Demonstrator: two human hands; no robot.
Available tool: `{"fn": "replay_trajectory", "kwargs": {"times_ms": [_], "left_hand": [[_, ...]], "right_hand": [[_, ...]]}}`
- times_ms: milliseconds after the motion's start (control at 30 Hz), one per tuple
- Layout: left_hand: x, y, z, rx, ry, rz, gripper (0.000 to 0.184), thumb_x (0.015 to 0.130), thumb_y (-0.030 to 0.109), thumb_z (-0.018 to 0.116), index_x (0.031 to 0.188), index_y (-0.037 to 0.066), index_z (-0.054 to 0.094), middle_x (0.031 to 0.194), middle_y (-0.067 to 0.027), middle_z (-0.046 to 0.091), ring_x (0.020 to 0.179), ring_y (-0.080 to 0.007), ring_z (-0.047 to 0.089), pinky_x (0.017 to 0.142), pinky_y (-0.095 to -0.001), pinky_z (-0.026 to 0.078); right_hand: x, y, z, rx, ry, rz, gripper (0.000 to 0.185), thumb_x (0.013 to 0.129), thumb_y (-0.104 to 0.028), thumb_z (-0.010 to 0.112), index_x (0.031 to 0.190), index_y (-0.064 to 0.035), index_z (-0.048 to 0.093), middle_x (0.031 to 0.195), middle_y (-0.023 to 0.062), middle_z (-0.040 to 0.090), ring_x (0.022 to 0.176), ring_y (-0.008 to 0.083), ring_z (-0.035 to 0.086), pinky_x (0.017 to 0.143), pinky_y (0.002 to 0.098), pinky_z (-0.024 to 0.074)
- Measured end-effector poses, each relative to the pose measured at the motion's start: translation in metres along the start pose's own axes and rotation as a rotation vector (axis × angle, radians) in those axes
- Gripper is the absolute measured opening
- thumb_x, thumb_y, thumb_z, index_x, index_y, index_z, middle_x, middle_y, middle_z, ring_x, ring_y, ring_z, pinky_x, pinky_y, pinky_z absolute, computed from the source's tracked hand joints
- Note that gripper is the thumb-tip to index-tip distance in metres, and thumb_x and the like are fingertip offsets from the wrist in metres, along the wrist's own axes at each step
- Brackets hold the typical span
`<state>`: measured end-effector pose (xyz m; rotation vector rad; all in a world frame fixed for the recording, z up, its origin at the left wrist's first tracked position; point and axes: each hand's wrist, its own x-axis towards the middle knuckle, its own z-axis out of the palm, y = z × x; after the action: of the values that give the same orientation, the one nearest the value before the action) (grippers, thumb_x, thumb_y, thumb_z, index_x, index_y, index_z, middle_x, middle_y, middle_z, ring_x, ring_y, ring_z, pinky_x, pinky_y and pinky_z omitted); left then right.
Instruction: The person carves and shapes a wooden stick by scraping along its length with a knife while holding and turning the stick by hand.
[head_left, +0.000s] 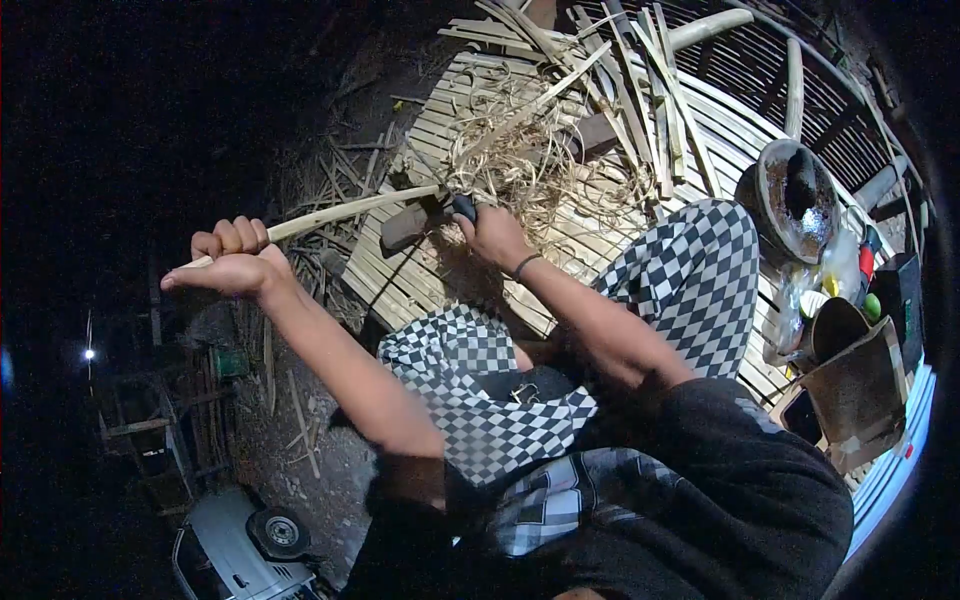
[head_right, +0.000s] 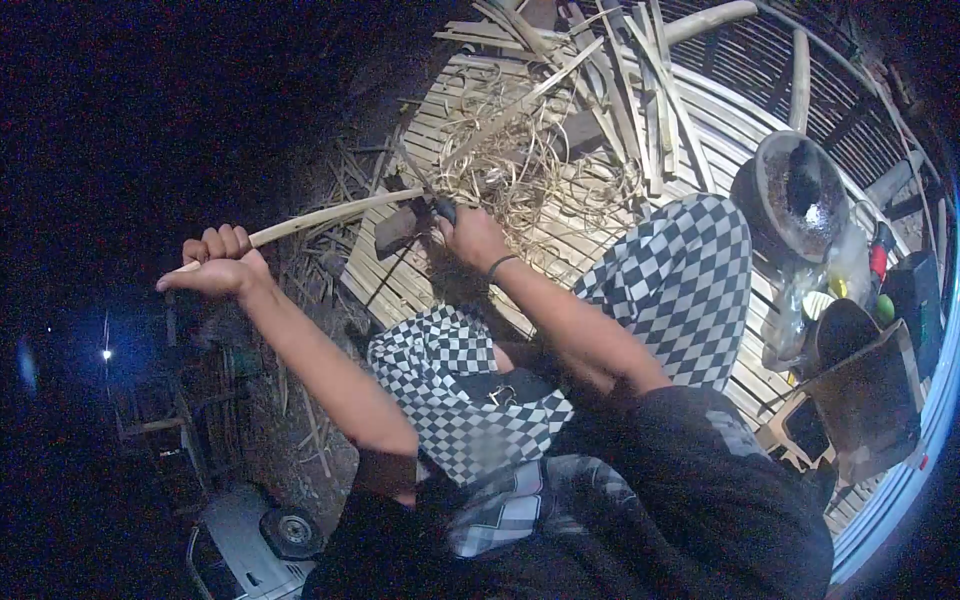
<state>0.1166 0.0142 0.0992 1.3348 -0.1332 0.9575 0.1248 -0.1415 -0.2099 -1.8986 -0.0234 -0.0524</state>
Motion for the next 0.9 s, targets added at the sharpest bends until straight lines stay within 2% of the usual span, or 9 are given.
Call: {"fn": "replay_trajectory", "kwargs": {"times_ms": [133,267,400,467,600,667,800,867,900], "left_hand": [[0.004,-0.013,0.008,-0.025,0.049,-0.046,0.072,0.082,0.087,0.018,0.062,0.018,0.015,0.047,0.004,0.014,0.045,-0.0087,0.006,0.044,-0.0282,0.004],[0.007,-0.014,0.007,0.0,-0.02,-0.041,0.073,0.081,0.088,0.018,0.062,0.018,0.016,0.047,0.004,0.014,0.045,-0.0087,0.007,0.044,-0.0279,0.004],[0.005,-0.01,0.005,0.003,-0.033,-0.033,0.073,0.08,0.088,0.019,0.062,0.017,0.018,0.047,0.004,0.014,0.044,-0.0086,0.007,0.043,-0.0275,0.005],[0.004,-0.006,0.001,-0.026,-0.001,-0.048,0.074,0.08,0.089,0.019,0.062,0.017,0.018,0.047,0.004,0.014,0.045,-0.0086,0.007,0.043,-0.0276,0.005],[0.008,-0.011,0.002,-0.054,0.033,-0.065,0.074,0.08,0.089,0.018,0.062,0.017,0.017,0.047,0.0041,0.014,0.044,-0.0086,0.007,0.043,-0.0279,0.004],[0.009,-0.018,0.004,0.011,0.038,-0.036,0.073,0.08,0.088,0.017,0.062,0.017,0.017,0.047,0.004,0.014,0.044,-0.0085,0.007,0.042,-0.0281,0.004],[0.009,-0.017,0.006,-0.003,0.034,-0.039,0.073,0.08,0.088,0.016,0.063,0.017,0.017,0.047,0.004,0.015,0.045,-0.0084,0.007,0.042,-0.0282,0.003],[0.008,-0.013,0.008,0.012,0.07,-0.05,0.073,0.081,0.088,0.016,0.063,0.017,0.017,0.048,0.0039,0.015,0.046,-0.0082,0.007,0.043,-0.028,0.003],[0.009,-0.013,0.005,0.013,0.074,-0.047,0.073,0.081,0.088,0.016,0.063,0.017,0.017,0.048,0.0039,0.015,0.046,-0.0082,0.007,0.043,-0.028,0.003]], "right_hand": [[-0.022,-0.056,-0.026,0.011,-0.095,-0.072,0.043,0.092,-0.042,0.06,0.104,-0.0007,0.057,0.074,0.0267,0.065,0.071,0.0468,0.064,0.066,0.0542,0.0513],[-0.029,-0.081,-0.025,0.042,-0.036,-0.309,0.033,0.092,-0.036,0.062,0.097,-0.0047,0.053,0.063,0.023,0.06,0.062,0.045,0.061,0.057,0.0531,0.0489],[-0.014,-0.024,-0.003,0.011,-0.022,-0.161,0.036,0.092,-0.038,0.061,0.095,-0.0031,0.054,0.064,0.0233,0.061,0.063,0.0439,0.063,0.058,0.0527,0.0495],[0.0,0.009,0.001,0.008,-0.01,0.066,0.042,0.093,-0.04,0.058,0.108,-0.0012,0.054,0.075,0.026,0.065,0.073,0.0461,0.064,0.068,0.0543,0.0512],[-0.009,-0.017,-0.019,-0.132,-0.056,0.017,0.045,0.093,-0.041,0.057,0.107,0.0013,0.055,0.076,0.0278,0.065,0.076,0.0464,0.064,0.068,0.054,0.0512],[-0.022,-0.049,-0.027,-0.039,-0.065,-0.042,0.041,0.092,-0.041,0.06,0.097,0.0002,0.058,0.07,0.0247,0.063,0.066,0.0438,0.064,0.065,0.0522,0.0509],[-0.028,-0.069,-0.026,-0.023,-0.047,-0.239,0.035,0.092,-0.038,0.061,0.105,-0.0067,0.054,0.069,0.0232,0.063,0.066,0.0456,0.062,0.06,0.0537,0.0495],[-0.022,-0.046,-0.012,-0.058,-0.081,-0.123,0.037,0.093,-0.04,0.059,0.106,-0.0058,0.052,0.069,0.0244,0.063,0.067,0.0456,0.063,0.06,0.054,0.0497],[-0.017,-0.026,-0.003,-0.127,-0.11,0.012,0.049,0.091,-0.048,0.057,0.11,-0.0035,0.054,0.075,0.0263,0.066,0.072,0.0463,0.065,0.066,0.0556,0.0518]]}}
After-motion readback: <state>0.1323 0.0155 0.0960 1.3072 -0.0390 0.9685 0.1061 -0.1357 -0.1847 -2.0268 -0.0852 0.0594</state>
